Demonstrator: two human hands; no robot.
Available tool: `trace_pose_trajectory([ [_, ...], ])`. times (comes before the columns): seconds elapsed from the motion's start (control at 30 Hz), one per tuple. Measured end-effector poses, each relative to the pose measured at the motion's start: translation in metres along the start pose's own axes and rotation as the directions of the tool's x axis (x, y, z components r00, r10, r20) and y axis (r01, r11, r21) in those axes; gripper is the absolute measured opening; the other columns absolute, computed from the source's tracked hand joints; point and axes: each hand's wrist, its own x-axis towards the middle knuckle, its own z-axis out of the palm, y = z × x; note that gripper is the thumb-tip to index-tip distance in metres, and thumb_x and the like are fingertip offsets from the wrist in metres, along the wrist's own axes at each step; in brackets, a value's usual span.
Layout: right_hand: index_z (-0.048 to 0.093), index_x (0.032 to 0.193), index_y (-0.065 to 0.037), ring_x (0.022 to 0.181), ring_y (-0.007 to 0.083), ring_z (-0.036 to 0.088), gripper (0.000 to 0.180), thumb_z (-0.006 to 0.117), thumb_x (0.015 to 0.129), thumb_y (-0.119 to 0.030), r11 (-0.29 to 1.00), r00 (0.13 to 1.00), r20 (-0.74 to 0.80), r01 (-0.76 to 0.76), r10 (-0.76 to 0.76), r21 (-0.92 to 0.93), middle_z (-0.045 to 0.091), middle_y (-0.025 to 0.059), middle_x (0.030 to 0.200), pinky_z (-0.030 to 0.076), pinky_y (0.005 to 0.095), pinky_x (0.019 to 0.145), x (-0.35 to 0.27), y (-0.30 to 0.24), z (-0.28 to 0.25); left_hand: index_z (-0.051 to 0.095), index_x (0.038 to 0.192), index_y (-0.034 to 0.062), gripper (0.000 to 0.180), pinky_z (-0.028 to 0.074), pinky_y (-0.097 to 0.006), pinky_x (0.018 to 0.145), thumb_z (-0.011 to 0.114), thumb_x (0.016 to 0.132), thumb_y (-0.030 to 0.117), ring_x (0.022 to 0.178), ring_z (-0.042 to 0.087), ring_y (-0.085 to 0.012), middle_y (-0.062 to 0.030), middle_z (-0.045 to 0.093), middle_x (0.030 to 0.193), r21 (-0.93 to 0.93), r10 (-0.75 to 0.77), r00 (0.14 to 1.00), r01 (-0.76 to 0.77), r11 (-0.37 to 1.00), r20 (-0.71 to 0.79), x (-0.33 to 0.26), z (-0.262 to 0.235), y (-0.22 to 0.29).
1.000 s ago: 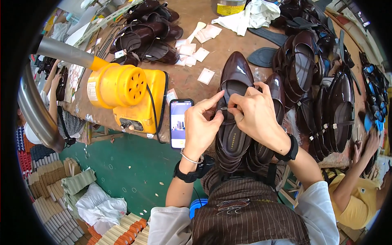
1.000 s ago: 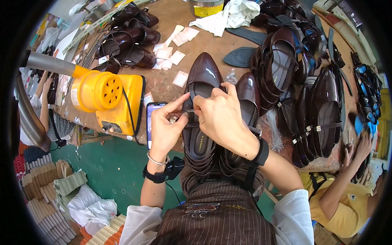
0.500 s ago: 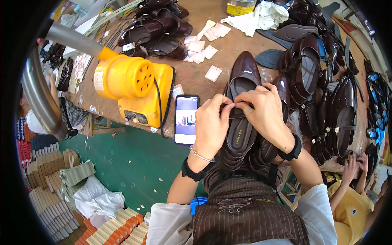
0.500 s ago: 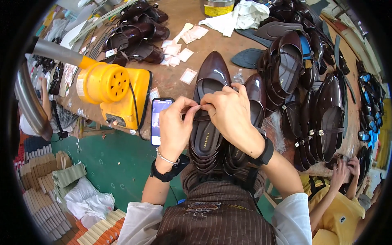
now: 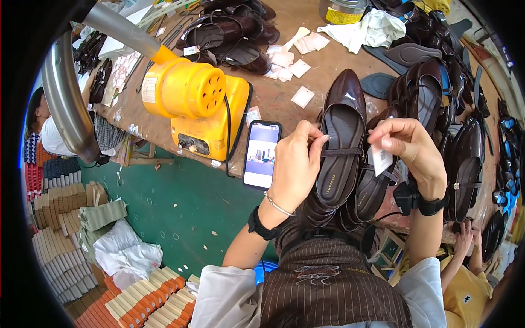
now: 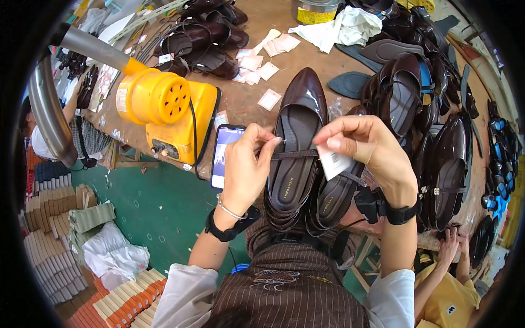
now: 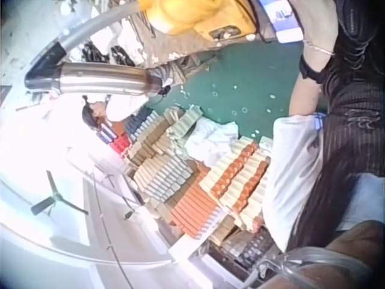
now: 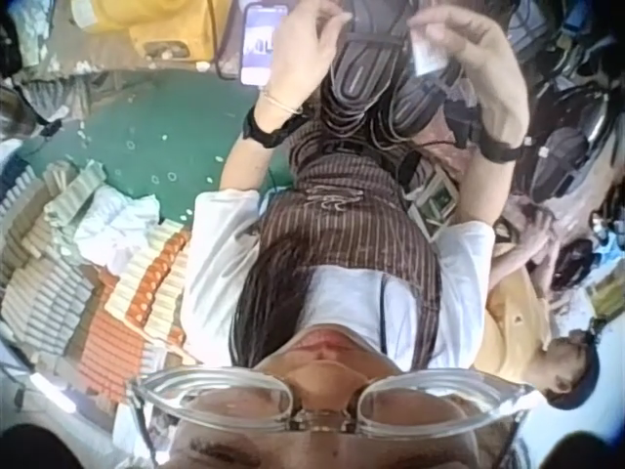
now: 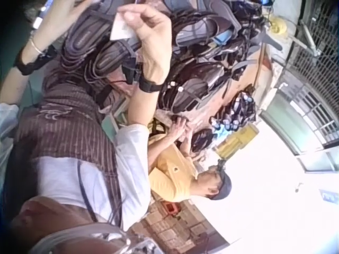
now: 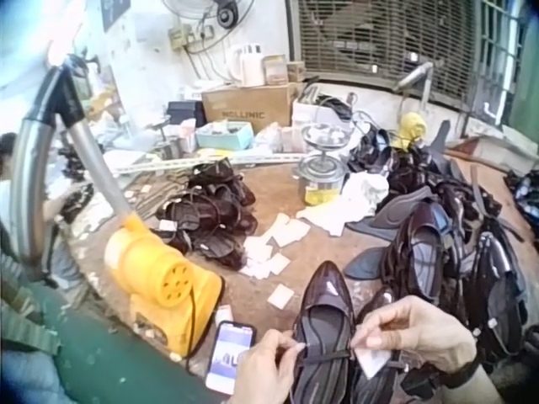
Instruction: The recorder cleans finished shoes with a cloth, inspects them, and applies labels to the insoles.
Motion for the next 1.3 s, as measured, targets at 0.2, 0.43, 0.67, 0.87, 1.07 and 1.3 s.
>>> trace_pose_trajectory([
  [0.2, 0.070, 0.100, 0.004, 0.084, 0.0094, 0.064, 0.017, 0.067, 0.084, -0.002, 0.989, 0.999, -0.048, 0.019, -0.026, -0.145, 0.071, 0.0069, 0.090, 0.050, 0.0241, 0.078, 0.002, 0.009, 0.016, 0.060, 0.087, -0.0038, 0.009, 0.049, -0.025, 0.059, 0.066, 0.087, 0.003, 0.068, 0.065, -0.0147, -0.0117, 0.070, 0.083, 0.097, 0.288, 0.941, -0.275, 0.957, -0.180, 0.008, 0.004, 0.008],
  [0.43, 0.070, 0.091, 0.004, 0.069, 0.0084, 0.063, 0.012, 0.068, 0.084, -0.006, 0.891, 0.964, -0.168, 0.114, -0.206, -0.439, 0.071, 0.0082, 0.076, 0.047, 0.0250, 0.062, 0.013, 0.024, 0.036, 0.067, 0.102, -0.0035, 0.013, 0.049, -0.020, 0.061, 0.063, 0.091, 0.003, 0.075, 0.064, -0.0095, -0.0063, 0.066, 0.087, -0.539, -0.151, 0.986, 0.167, 0.826, 0.073, 0.006, -0.002, 0.006],
  [0.67, 0.069, 0.089, 0.002, 0.070, 0.0170, 0.065, 0.011, 0.070, 0.080, -0.004, 0.850, 0.920, -0.231, 0.166, -0.316, -0.500, 0.069, 0.0114, 0.078, 0.048, 0.0290, 0.065, 0.018, 0.027, 0.048, 0.066, 0.111, -0.0038, 0.022, 0.053, -0.023, 0.072, 0.062, 0.090, -0.003, 0.081, 0.064, -0.0114, -0.0078, 0.067, 0.093, -0.550, -0.115, 0.982, 0.179, 0.816, 0.149, -0.001, -0.003, 0.005],
  [0.87, 0.069, 0.086, 0.001, 0.073, 0.0228, 0.065, 0.009, 0.071, 0.079, -0.005, 0.769, 0.898, -0.173, 0.233, -0.406, -0.595, 0.066, 0.0107, 0.080, 0.049, 0.0322, 0.066, 0.020, 0.027, 0.051, 0.062, 0.119, -0.0031, 0.030, 0.053, -0.024, 0.076, 0.063, 0.089, -0.004, 0.083, 0.064, -0.0102, -0.0070, 0.069, 0.091, -0.529, -0.112, 0.977, 0.193, 0.827, 0.181, 0.000, -0.004, 0.008],
  [1.07, 0.069, 0.085, 0.001, 0.073, 0.0223, 0.065, 0.009, 0.071, 0.079, -0.005, 0.793, 0.898, -0.165, 0.260, -0.408, -0.551, 0.067, 0.0113, 0.079, 0.048, 0.0320, 0.067, 0.022, 0.030, 0.051, 0.057, 0.123, -0.0039, 0.035, 0.054, -0.025, 0.077, 0.062, 0.088, -0.006, 0.082, 0.065, -0.0116, -0.0088, 0.069, 0.091, -0.618, -0.092, 0.973, 0.207, 0.758, 0.213, 0.001, -0.008, 0.004],
  [1.3, 0.071, 0.088, 0.000, 0.076, 0.0216, 0.065, 0.013, 0.073, 0.078, -0.007, 0.835, 0.912, -0.204, 0.211, -0.355, -0.508, 0.068, 0.0120, 0.081, 0.049, 0.0317, 0.070, 0.013, 0.028, 0.044, 0.050, 0.123, -0.0023, 0.036, 0.055, -0.024, 0.073, 0.061, 0.089, -0.005, 0.079, 0.066, -0.0122, -0.0102, 0.069, 0.092, -0.651, -0.095, 0.968, 0.227, 0.725, 0.232, 0.003, 0.001, 0.008],
])
